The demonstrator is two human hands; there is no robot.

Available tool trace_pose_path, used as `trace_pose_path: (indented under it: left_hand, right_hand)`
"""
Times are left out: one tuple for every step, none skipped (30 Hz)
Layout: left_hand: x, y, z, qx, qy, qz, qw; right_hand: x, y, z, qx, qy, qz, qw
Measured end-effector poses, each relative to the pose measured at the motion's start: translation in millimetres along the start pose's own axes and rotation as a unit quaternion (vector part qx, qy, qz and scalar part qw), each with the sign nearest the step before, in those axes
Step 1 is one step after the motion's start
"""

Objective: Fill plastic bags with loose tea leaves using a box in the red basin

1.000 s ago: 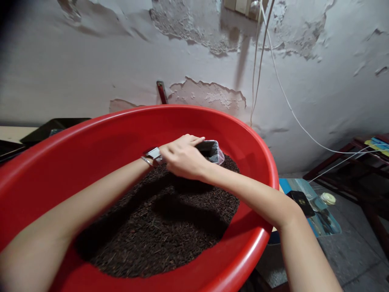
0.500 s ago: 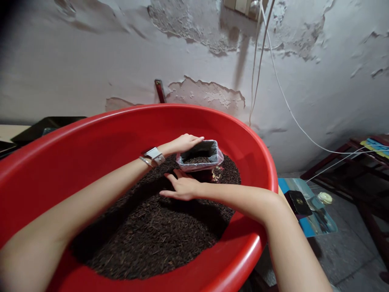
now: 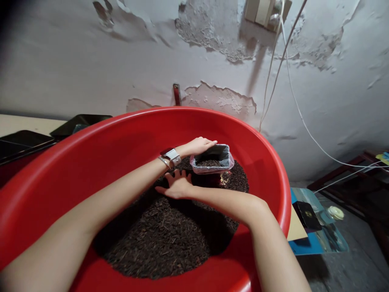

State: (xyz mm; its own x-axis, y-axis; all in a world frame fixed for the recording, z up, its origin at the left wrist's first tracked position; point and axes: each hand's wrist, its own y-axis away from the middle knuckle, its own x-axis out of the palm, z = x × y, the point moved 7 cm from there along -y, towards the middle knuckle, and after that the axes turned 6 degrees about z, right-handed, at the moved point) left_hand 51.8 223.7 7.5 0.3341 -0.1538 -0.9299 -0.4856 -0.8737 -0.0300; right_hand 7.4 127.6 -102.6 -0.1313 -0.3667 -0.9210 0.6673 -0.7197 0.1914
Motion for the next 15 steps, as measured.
trace_pose_path:
  left_hand:
    - [0.0,0.0,-0.3,0.002,0.003,0.000,1.000]
    - [0.1,-0.2,0.0,0.001,0.005,0.001,1.000]
    - [0.3,-0.3,0.6,-0.003,0.005,0.002,1.000]
    - [0.3,-0.4,1.4,-0.009,0.005,0.003,1.000]
    - [0.2,-0.4,1.7,-0.011,0.002,0.003,1.000]
    - [-0.1,-0.4,1.9,-0.013,-0.002,0.002,1.000]
    - [-0.3,-0.4,1.9,-0.012,-0.005,0.001,1.000]
    - [-0.3,-0.5,2.0,-0.011,-0.006,0.000,1.000]
    - [-0.1,-0.8,2.2,-0.009,-0.007,0.000,1.000]
    - [0.3,-1.2,3.0,-0.010,-0.007,0.000,1.000]
    - [1.0,-1.8,4.3,-0.013,-0.006,0.002,1.000]
    - [1.8,-2.3,5.7,-0.018,-0.004,0.004,1.000]
    - [2.4,-2.9,6.9,-0.020,-0.002,0.005,1.000]
    - [2.7,-3.4,7.5,-0.020,-0.002,0.004,1.000]
    - [2.6,-3.7,7.4,-0.018,-0.004,0.003,1.000]
  right_hand:
    - [0.1,3.3,1.1,-0.010,0.009,0.001,1.000]
    - [0.1,7.4,1.7,-0.022,0.019,0.005,1.000]
    - [0.1,12.1,1.9,-0.033,0.029,0.011,0.999]
    - [0.1,17.4,1.6,-0.044,0.040,0.020,0.998]
    - [-0.2,23.2,1.0,-0.054,0.050,0.030,0.997]
    - [-0.5,29.6,-0.3,-0.060,0.057,0.041,0.996]
    - [-0.8,36.6,-2.1,-0.064,0.061,0.053,0.995]
    - [-0.9,44.2,-4.4,-0.066,0.061,0.068,0.994]
    - [-0.2,52.3,-6.8,-0.068,0.060,0.085,0.992]
    - [1.2,60.8,-9.0,-0.072,0.061,0.105,0.990]
    - [3.3,69.2,-10.8,-0.077,0.067,0.126,0.987]
    - [5.5,77.1,-12.1,-0.085,0.078,0.144,0.983]
    - [7.7,84.0,-12.8,-0.094,0.092,0.158,0.979]
    - [9.6,89.3,-12.9,-0.104,0.107,0.169,0.974]
    - [11.5,93.1,-12.4,-0.115,0.118,0.180,0.970]
